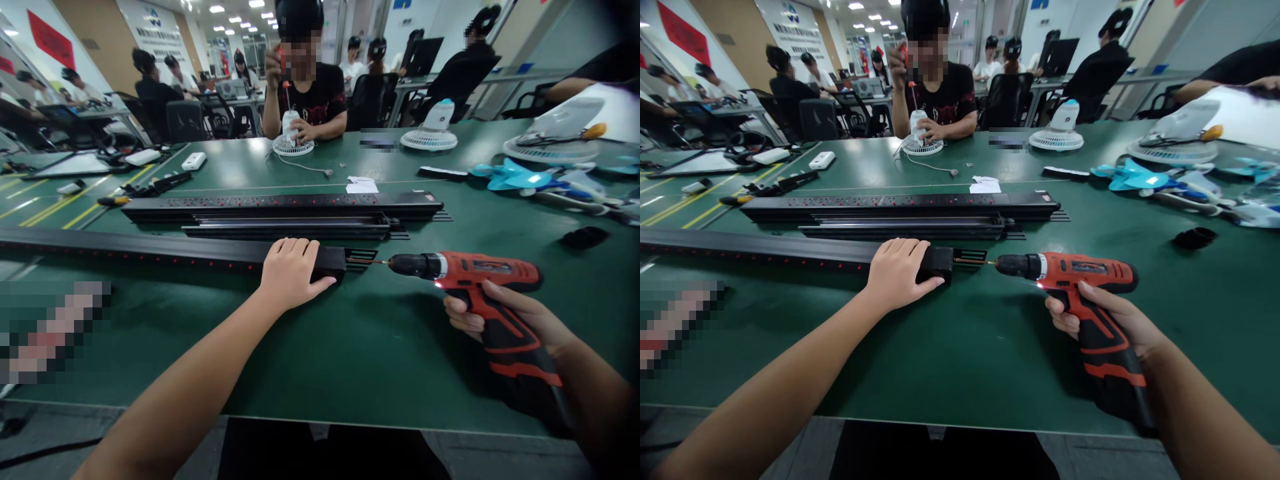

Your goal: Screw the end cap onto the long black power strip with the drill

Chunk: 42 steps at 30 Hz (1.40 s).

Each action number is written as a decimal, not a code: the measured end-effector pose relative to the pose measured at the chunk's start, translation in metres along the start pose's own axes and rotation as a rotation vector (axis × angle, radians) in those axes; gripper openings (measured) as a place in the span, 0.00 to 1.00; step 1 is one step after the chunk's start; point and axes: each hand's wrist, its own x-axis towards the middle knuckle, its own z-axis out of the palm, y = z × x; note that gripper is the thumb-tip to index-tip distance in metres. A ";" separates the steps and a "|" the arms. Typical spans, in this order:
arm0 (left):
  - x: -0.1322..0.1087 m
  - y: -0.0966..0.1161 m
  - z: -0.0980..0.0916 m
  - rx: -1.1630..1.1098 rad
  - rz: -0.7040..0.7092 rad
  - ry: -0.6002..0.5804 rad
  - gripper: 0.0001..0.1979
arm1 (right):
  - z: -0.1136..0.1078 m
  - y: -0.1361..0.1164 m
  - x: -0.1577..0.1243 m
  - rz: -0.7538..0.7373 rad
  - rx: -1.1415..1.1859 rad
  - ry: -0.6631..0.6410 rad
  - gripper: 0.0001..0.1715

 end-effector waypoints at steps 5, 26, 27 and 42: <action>0.000 0.000 0.000 0.002 0.003 0.001 0.29 | -0.001 0.000 0.001 0.008 0.021 -0.010 0.21; 0.000 0.000 0.001 -0.003 -0.002 0.007 0.29 | 0.000 0.001 0.000 -0.006 0.023 0.049 0.20; 0.000 0.000 0.000 -0.003 0.000 0.008 0.29 | 0.000 0.001 0.000 -0.010 0.018 0.056 0.20; 0.000 0.000 0.000 -0.011 0.001 0.006 0.29 | -0.002 0.000 0.000 0.012 0.001 0.024 0.22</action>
